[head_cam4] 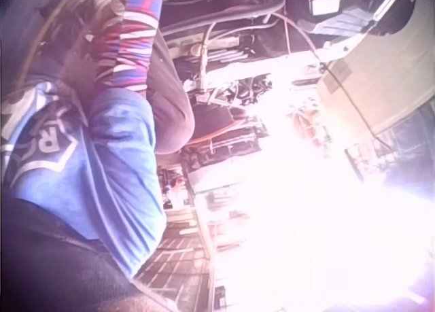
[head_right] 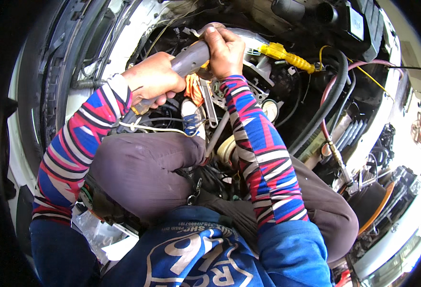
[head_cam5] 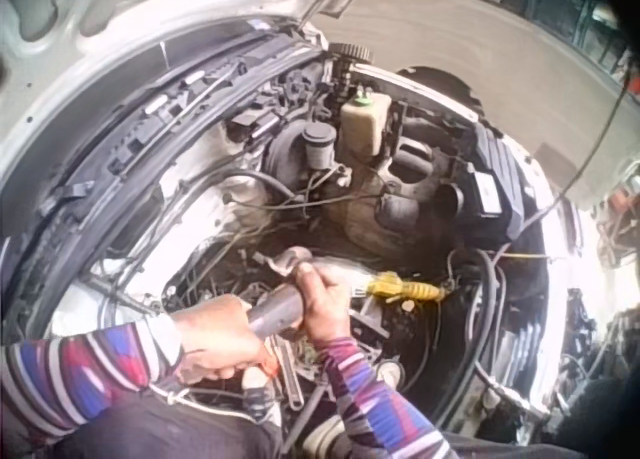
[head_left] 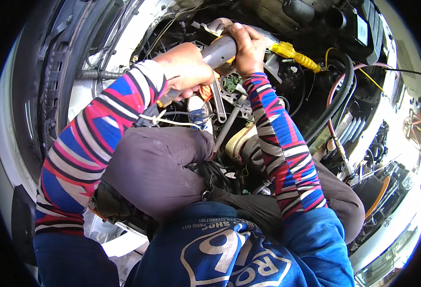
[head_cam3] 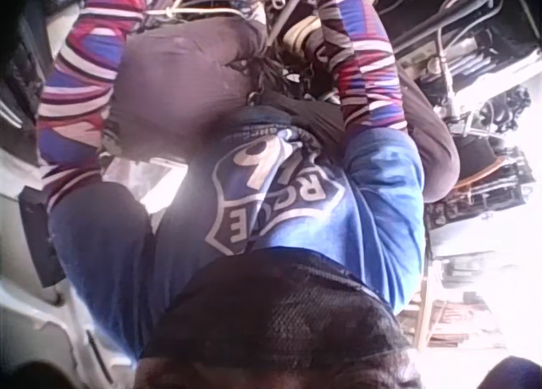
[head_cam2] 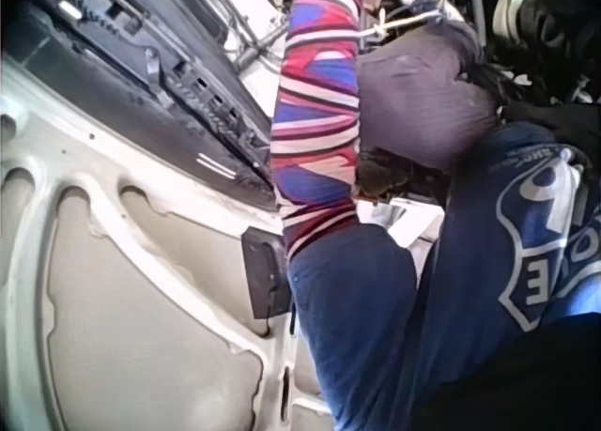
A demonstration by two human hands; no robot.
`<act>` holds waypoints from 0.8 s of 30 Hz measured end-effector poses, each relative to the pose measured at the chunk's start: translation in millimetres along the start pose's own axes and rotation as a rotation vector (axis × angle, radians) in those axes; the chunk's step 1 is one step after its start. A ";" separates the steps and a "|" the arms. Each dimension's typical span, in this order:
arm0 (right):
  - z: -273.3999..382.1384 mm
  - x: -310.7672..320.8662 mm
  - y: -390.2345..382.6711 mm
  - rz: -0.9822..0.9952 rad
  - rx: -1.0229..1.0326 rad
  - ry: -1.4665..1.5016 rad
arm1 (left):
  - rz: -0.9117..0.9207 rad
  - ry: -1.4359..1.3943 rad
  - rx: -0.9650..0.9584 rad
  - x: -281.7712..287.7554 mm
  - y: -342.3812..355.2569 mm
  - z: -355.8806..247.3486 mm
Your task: The person sits under the open hood of a white van and uses a power drill and wrench to remove bolts from the engine. They then open a small container of bolts, select one, and continue working on the engine components.
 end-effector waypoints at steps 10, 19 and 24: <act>-1.3 0.9 2.5 0.026 0.040 -0.009 | -0.023 -0.015 0.015 -1.3 -4.1 -3.9; -1.6 3.3 0.1 0.007 0.024 -0.032 | -0.040 -0.032 0.056 -3.7 -0.6 -0.8; 0.4 1.5 0.6 0.070 0.002 -0.021 | -0.049 -0.059 0.042 -6.6 -6.1 -3.3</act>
Point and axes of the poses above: each hand's wrist, its own y-axis towards the middle knuckle, its own x-axis out of the back of the hand, z = x × y, the point moved 6 cm from there along y, towards the middle knuckle, and after that the axes turned 11 degrees about -y, right-handed, at the moved point
